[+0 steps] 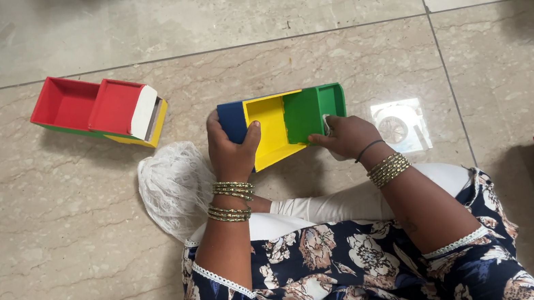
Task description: The person sits on the floor and wipes colorful wooden toy boxes with a cloth, cleaning the inner compartments, edges, and outer painted surfaces of each box one at a time, turning them to reach different sides.
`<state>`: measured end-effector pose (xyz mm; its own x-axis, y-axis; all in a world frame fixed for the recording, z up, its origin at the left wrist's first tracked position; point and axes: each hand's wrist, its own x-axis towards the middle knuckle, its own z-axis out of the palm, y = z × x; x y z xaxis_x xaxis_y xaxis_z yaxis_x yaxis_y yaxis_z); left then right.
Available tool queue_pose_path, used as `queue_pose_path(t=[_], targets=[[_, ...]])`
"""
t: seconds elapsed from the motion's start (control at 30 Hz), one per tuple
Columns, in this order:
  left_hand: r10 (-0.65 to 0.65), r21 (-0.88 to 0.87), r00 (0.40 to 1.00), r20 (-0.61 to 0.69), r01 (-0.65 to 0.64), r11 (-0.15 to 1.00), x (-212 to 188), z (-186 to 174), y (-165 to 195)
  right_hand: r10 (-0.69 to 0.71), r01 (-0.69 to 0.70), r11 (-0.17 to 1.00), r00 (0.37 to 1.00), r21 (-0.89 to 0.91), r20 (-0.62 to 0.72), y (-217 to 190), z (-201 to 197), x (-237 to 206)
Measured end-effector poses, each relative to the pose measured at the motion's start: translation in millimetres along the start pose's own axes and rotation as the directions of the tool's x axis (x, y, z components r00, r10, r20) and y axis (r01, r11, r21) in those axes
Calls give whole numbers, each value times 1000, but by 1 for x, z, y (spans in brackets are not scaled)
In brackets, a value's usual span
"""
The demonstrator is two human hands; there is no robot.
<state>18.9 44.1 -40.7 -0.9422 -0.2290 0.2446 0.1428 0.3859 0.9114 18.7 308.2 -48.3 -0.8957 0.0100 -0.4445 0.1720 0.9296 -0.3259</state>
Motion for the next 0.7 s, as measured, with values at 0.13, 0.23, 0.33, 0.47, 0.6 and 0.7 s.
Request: queue_pose_path(t=[0.13, 0.23, 0.33, 0.47, 0.6, 0.7], targets=[[223, -49, 975, 3, -223, 974, -1, -3, -6, -59, 60, 998, 998, 30, -27, 14, 5, 9], [162, -251, 977, 137, -124, 960, 6, -8, -8, -122, 132, 986, 988, 106, -95, 22, 9, 16], [-33, -434, 952, 304, 169, 885, 9, -10, -5, -57, 76, 986, 990, 147, -130, 23, 10, 17], [38, -349, 965, 261, 58, 935, 4, -5, 2, -29, 83, 983, 951, 164, -307, 12, 2, 2], [-39, -425, 964, 263, 152, 893, 3, 0, 5, -341, 708, 608, 641, 359, -687, -12, -17, -26], [-78, -380, 943, 324, 205, 902, 1, 5, 5, -494, 772, 556, 605, 308, -625, -38, -19, -52]])
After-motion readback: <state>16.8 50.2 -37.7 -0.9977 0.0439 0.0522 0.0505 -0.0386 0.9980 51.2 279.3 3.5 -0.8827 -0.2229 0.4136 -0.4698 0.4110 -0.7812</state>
